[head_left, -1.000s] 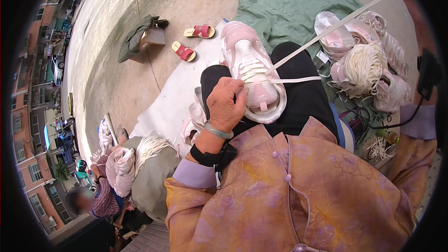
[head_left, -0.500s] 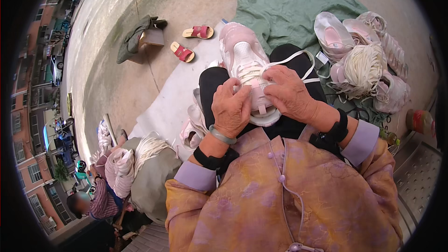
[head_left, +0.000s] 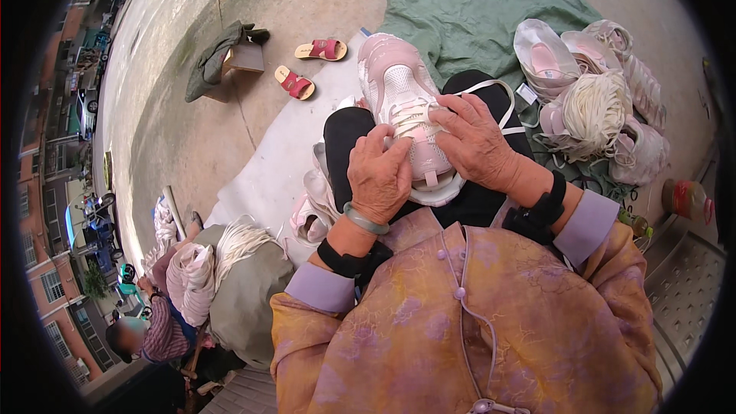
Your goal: Lacing a pink sneaker while sitting on the ground outdoors.
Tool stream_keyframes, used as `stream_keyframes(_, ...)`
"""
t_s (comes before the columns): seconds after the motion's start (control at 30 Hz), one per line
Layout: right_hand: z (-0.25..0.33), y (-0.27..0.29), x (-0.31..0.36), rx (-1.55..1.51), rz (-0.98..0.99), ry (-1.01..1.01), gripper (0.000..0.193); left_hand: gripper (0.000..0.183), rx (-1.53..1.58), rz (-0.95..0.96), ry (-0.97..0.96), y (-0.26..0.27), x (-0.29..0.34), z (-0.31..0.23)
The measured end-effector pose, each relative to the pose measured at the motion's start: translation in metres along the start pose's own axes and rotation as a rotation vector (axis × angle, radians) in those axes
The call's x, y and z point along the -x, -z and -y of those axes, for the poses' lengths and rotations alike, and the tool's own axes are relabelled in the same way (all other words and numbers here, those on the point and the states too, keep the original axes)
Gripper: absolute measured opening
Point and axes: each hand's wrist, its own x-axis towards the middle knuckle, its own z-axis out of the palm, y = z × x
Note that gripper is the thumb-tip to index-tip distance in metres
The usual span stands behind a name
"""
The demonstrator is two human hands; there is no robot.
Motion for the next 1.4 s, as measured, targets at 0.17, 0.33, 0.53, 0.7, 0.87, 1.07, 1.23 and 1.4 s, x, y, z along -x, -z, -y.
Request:
stream_keyframes(0.17, 0.0, 0.0, 0.001, 0.006, -0.001, -0.001, 0.012, 0.025, 0.001, 0.014, 0.0, 0.0, 0.0, -0.001)
stream_keyframes(0.33, 0.0, 0.0, 0.002, -0.003, -0.009, 0.0, 0.012, 0.026, 0.008, 0.012, 0.0, -0.002, 0.002, 0.001)
stream_keyframes(0.53, 0.0, -0.001, 0.002, 0.0, -0.029, 0.002, 0.011, 0.027, 0.015, 0.012, 0.005, -0.003, 0.003, 0.002)
stream_keyframes(0.7, 0.0, 0.0, 0.001, -0.009, -0.016, 0.0, 0.01, 0.027, 0.013, 0.008, -0.005, -0.004, 0.004, 0.003)
stream_keyframes(0.87, -0.002, -0.004, 0.007, -0.32, -0.066, -0.162, 0.008, 0.027, 0.036, 0.01, 0.027, -0.003, 0.003, 0.002)
stream_keyframes(1.07, -0.015, 0.006, 0.005, -0.487, 0.021, -0.357, 0.009, 0.025, 0.066, 0.005, 0.05, -0.004, 0.002, 0.003)
stream_keyframes(1.23, -0.02, 0.008, 0.008, -0.138, 0.316, -0.324, 0.007, 0.025, 0.07, 0.022, 0.083, -0.002, 0.001, -0.001)
stream_keyframes(1.4, -0.016, 0.022, 0.002, -0.631, 0.196, -0.622, 0.013, 0.026, 0.107, 0.039, 0.063, 0.004, -0.013, -0.012)
